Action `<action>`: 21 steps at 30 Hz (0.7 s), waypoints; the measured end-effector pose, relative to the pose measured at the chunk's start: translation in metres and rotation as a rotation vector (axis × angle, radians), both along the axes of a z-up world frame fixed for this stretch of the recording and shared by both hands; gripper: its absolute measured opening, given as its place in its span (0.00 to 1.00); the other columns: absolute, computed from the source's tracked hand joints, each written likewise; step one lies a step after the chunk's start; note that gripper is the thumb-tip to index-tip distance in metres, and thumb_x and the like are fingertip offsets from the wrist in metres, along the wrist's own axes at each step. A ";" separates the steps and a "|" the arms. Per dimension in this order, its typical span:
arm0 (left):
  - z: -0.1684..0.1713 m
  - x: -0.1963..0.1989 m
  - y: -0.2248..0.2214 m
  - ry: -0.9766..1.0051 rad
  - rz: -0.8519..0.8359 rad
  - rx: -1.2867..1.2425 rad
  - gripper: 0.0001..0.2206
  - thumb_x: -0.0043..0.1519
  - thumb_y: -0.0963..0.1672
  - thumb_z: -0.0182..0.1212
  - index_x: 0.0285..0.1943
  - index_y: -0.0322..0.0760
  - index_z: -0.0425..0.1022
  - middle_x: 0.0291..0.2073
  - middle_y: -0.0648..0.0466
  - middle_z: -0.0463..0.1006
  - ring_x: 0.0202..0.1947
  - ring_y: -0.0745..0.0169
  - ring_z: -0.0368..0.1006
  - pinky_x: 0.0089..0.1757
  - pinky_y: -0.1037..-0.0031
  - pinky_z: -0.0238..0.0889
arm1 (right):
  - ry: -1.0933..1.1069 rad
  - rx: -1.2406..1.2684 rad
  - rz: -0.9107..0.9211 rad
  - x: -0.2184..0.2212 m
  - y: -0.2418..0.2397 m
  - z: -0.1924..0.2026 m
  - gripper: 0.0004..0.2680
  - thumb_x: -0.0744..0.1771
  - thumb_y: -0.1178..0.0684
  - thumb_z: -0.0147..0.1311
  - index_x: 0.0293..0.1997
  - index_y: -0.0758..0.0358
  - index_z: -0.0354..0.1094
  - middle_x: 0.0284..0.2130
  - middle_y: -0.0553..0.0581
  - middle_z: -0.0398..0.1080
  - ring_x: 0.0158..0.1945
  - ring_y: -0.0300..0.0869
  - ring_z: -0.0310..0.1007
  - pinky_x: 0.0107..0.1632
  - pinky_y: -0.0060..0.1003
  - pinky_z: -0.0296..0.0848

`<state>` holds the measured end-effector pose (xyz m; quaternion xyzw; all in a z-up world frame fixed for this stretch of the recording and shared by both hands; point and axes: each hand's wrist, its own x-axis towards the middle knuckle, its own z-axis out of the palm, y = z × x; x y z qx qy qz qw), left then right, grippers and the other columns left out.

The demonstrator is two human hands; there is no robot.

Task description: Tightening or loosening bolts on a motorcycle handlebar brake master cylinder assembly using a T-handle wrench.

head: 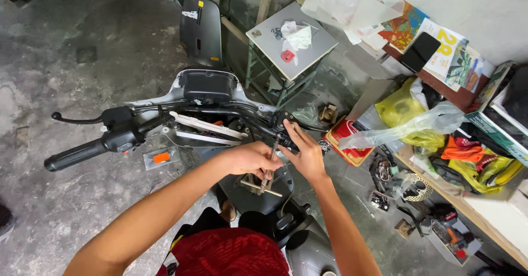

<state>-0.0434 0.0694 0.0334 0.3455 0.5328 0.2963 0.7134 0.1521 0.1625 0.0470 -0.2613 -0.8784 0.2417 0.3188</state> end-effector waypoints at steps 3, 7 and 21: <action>-0.010 -0.004 0.005 -0.205 -0.102 -0.099 0.12 0.67 0.42 0.62 0.54 0.26 0.77 0.39 0.46 0.76 0.38 0.55 0.76 0.42 0.60 0.72 | -0.011 0.002 -0.014 0.001 -0.001 0.001 0.30 0.60 0.55 0.71 0.71 0.53 0.61 0.60 0.69 0.69 0.57 0.59 0.74 0.54 0.44 0.75; 0.021 -0.005 0.008 -0.418 -0.050 -0.269 0.13 0.68 0.41 0.52 0.57 0.21 0.70 0.49 0.40 0.78 0.48 0.48 0.79 0.52 0.54 0.74 | -0.002 -0.004 -0.016 0.001 -0.001 0.002 0.30 0.60 0.55 0.70 0.71 0.53 0.62 0.60 0.68 0.70 0.58 0.59 0.74 0.55 0.44 0.75; 0.041 0.029 0.002 0.218 0.129 -0.156 0.08 0.63 0.37 0.58 0.39 0.16 0.76 0.29 0.38 0.80 0.29 0.46 0.81 0.31 0.59 0.79 | -0.045 -0.086 -0.040 0.001 -0.002 0.007 0.29 0.60 0.54 0.70 0.70 0.50 0.62 0.62 0.68 0.69 0.55 0.57 0.76 0.43 0.41 0.78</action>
